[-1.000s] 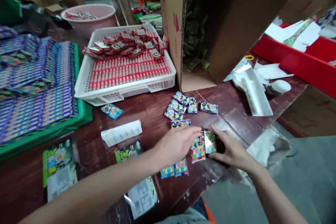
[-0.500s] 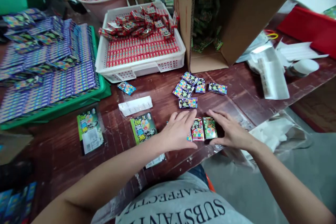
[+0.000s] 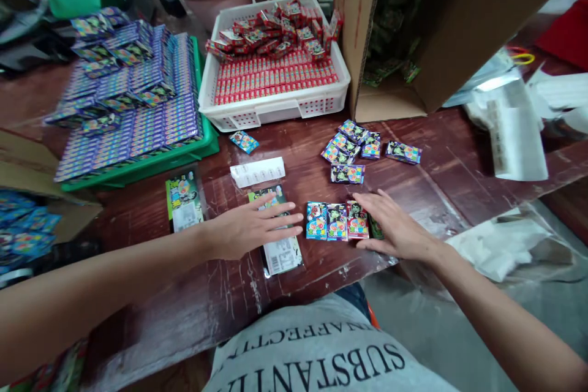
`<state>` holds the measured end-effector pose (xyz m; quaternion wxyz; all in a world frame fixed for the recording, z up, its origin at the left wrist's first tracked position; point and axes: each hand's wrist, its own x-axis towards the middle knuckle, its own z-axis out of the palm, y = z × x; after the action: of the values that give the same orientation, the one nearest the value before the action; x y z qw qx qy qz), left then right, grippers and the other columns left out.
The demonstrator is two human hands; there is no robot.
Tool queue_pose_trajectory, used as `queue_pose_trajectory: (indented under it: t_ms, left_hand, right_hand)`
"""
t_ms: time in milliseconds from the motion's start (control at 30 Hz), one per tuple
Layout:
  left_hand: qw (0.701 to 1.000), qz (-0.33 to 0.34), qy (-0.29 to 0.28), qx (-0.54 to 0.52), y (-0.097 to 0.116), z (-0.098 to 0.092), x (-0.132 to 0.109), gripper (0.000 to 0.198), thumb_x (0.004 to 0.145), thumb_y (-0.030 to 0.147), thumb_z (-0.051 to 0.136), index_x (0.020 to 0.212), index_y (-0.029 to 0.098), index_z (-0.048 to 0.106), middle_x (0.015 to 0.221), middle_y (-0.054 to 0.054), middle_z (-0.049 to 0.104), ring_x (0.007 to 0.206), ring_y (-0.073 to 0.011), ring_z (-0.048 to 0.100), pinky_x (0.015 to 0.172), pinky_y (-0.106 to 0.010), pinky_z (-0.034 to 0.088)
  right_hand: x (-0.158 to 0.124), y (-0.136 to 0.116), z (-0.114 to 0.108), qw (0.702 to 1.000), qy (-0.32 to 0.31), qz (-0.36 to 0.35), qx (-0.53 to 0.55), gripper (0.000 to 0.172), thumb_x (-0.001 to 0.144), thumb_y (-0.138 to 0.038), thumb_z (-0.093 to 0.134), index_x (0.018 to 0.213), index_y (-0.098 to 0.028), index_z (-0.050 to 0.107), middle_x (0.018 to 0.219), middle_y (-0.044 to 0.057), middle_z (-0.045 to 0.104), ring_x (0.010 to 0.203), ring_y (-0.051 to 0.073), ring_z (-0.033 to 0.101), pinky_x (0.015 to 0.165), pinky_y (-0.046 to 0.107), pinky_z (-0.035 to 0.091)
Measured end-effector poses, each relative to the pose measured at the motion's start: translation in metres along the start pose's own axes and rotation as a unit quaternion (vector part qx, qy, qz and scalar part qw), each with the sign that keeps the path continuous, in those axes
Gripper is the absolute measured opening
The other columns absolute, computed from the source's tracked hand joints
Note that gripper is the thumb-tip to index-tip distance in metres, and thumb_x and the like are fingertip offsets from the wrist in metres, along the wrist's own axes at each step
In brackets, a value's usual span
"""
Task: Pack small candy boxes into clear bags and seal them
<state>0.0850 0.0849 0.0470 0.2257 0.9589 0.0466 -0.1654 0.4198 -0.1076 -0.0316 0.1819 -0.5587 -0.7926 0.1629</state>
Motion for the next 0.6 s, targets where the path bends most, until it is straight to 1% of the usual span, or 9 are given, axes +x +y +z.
queue_pose_trajectory:
  t_ms: [67,133,200,267,333,367,433,533,600]
  left_hand:
    - [1.000,-0.005,0.005,-0.012,0.011,0.005,0.004,0.092,0.068,0.001,0.061,0.145,0.049,0.045,0.153,0.005,0.052,0.149,-0.0237,0.037,0.126,-0.050,0.016]
    - [0.999,-0.026,0.029,0.008,0.024,0.011,0.001,0.088,0.070,0.012,0.071,0.148,0.044,0.043,0.148,-0.001,0.056,0.144,-0.0281,0.043,0.125,-0.052,0.017]
    - [0.994,-0.077,0.062,0.038,0.036,0.021,-0.009,0.089,0.071,0.028,0.078,0.151,0.037,0.041,0.144,-0.007,0.058,0.136,-0.0339,0.050,0.122,-0.057,0.021]
    - [0.981,-0.157,0.098,0.053,0.046,0.036,-0.022,0.088,0.072,0.041,0.078,0.151,0.030,0.040,0.141,-0.012,0.057,0.126,-0.0373,0.054,0.114,-0.059,0.032]
    - [0.960,-0.243,0.130,0.044,0.052,0.055,-0.034,0.086,0.073,0.043,0.077,0.149,0.025,0.042,0.139,-0.016,0.055,0.120,-0.0380,0.055,0.103,-0.055,0.043]
    - [0.949,-0.278,0.144,0.033,0.055,0.066,-0.039,0.085,0.073,0.042,0.077,0.148,0.023,0.042,0.137,-0.017,0.055,0.118,-0.0375,0.055,0.098,-0.053,0.046]
    - [0.930,-0.326,0.171,0.010,0.062,0.085,-0.045,0.085,0.073,0.040,0.076,0.148,0.022,0.041,0.134,-0.016,0.055,0.116,-0.0359,0.055,0.096,-0.050,0.048]
    - [0.914,-0.353,0.200,-0.014,0.073,0.104,-0.045,0.086,0.076,0.041,0.074,0.151,0.024,0.036,0.133,-0.015,0.053,0.118,-0.0348,0.052,0.100,-0.050,0.046]
    - [0.910,-0.359,0.208,-0.025,0.078,0.108,-0.040,0.088,0.077,0.042,0.074,0.153,0.025,0.033,0.134,-0.015,0.051,0.120,-0.0353,0.050,0.102,-0.052,0.045]
  right_hand:
    - [0.012,-0.012,0.003,0.999,-0.005,-0.006,-0.045,0.101,0.085,-0.074,0.059,0.162,-0.027,0.013,0.165,0.014,0.030,0.150,0.038,0.029,0.122,0.067,0.015]
    - [0.030,-0.027,0.009,0.997,-0.009,-0.015,-0.070,0.099,0.083,-0.080,0.055,0.160,-0.030,0.019,0.167,0.012,0.024,0.151,0.041,0.024,0.122,0.069,0.012]
    - [0.047,-0.039,0.017,0.997,-0.020,-0.028,-0.074,0.088,0.088,-0.078,0.049,0.158,-0.030,0.025,0.167,0.010,0.025,0.150,0.039,0.028,0.122,0.067,0.016]
    - [0.058,-0.044,0.025,0.996,-0.036,-0.038,-0.070,0.075,0.094,-0.071,0.045,0.156,-0.029,0.033,0.165,0.010,0.031,0.147,0.037,0.035,0.121,0.064,0.023]
    - [0.061,-0.044,0.031,0.996,-0.047,-0.041,-0.070,0.068,0.098,-0.065,0.044,0.153,-0.026,0.039,0.161,0.013,0.038,0.144,0.035,0.040,0.119,0.061,0.030]
    - [0.060,-0.043,0.032,0.995,-0.051,-0.044,-0.070,0.068,0.098,-0.065,0.045,0.152,-0.024,0.040,0.160,0.014,0.039,0.143,0.035,0.041,0.117,0.061,0.032]
    - [0.058,-0.040,0.032,0.995,-0.052,-0.051,-0.069,0.071,0.096,-0.065,0.048,0.152,-0.022,0.041,0.157,0.016,0.041,0.141,0.036,0.043,0.116,0.060,0.035]
    - [0.056,-0.039,0.031,0.996,-0.040,-0.052,-0.056,0.068,0.095,-0.061,0.054,0.151,-0.024,0.043,0.152,0.015,0.047,0.134,0.037,0.048,0.113,0.060,0.039]
    - [0.057,-0.041,0.031,0.998,-0.024,-0.044,-0.039,0.063,0.096,-0.055,0.056,0.150,-0.024,0.046,0.149,0.014,0.050,0.128,0.036,0.051,0.109,0.059,0.043]
